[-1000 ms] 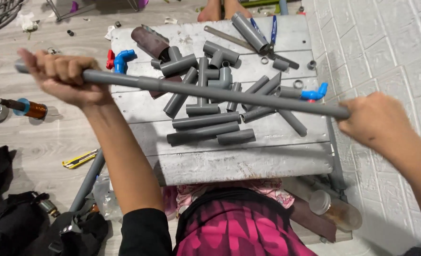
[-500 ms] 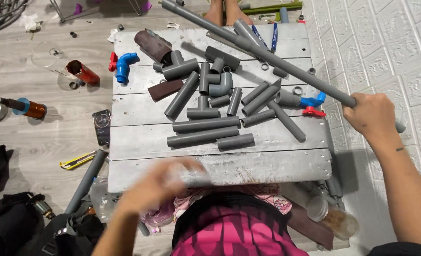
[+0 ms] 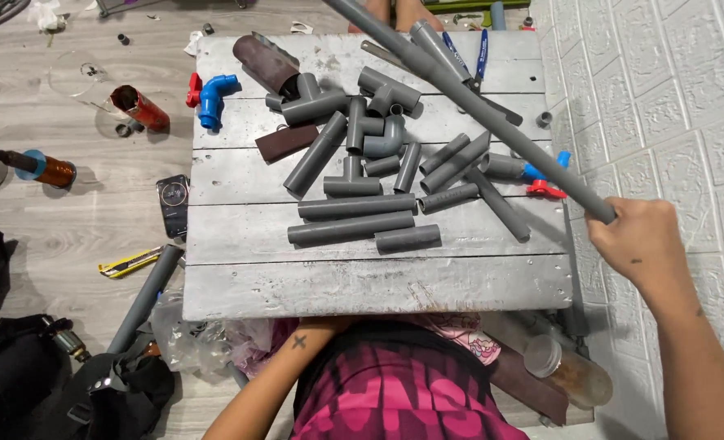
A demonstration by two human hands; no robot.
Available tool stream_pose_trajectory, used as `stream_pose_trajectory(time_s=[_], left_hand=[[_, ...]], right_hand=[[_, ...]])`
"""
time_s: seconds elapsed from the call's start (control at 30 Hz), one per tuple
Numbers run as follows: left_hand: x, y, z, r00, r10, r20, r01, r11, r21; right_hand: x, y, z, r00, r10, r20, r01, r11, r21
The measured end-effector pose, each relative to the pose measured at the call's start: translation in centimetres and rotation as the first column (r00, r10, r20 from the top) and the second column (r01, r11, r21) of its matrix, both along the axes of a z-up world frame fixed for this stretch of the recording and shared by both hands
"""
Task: Assembling a structure using various PVC pipe segments and connectors on a low wooden surface.
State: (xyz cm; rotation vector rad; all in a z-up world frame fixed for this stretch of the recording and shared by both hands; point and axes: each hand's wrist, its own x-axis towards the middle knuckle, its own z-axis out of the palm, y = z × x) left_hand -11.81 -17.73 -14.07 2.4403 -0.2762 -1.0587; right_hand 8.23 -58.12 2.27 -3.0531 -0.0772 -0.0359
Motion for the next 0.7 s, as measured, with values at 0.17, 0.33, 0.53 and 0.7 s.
stream_pose_trajectory(time_s=[0.17, 0.33, 0.53, 0.7], left_hand=[[0.0, 0.0, 0.4, 1.0, -0.026, -0.002, 0.026, 0.999, -0.03], [0.5, -0.2, 2.1, 0.998, -0.056, 0.008, 0.057, 0.997, -0.059], [0.9, 0.4, 5.3, 0.996, -0.093, 0.005, 0.093, 0.992, -0.09], [3.3, 3.1, 17.2, 0.969, -0.136, -0.208, 0.067, 0.949, -0.308]], right_hand=[[-1.5, 3.8, 1.9, 0.996, 0.045, 0.079, -0.085, 0.774, 0.627], [-2.0, 5.8, 3.4, 0.989, -0.009, -0.147, 0.095, 0.801, 0.592], [-3.2, 7.2, 2.6, 0.806, 0.116, -0.581, 0.062, 0.959, 0.277], [-6.2, 11.1, 0.6, 0.541, 0.492, -0.682, -0.015, 0.817, 0.577]])
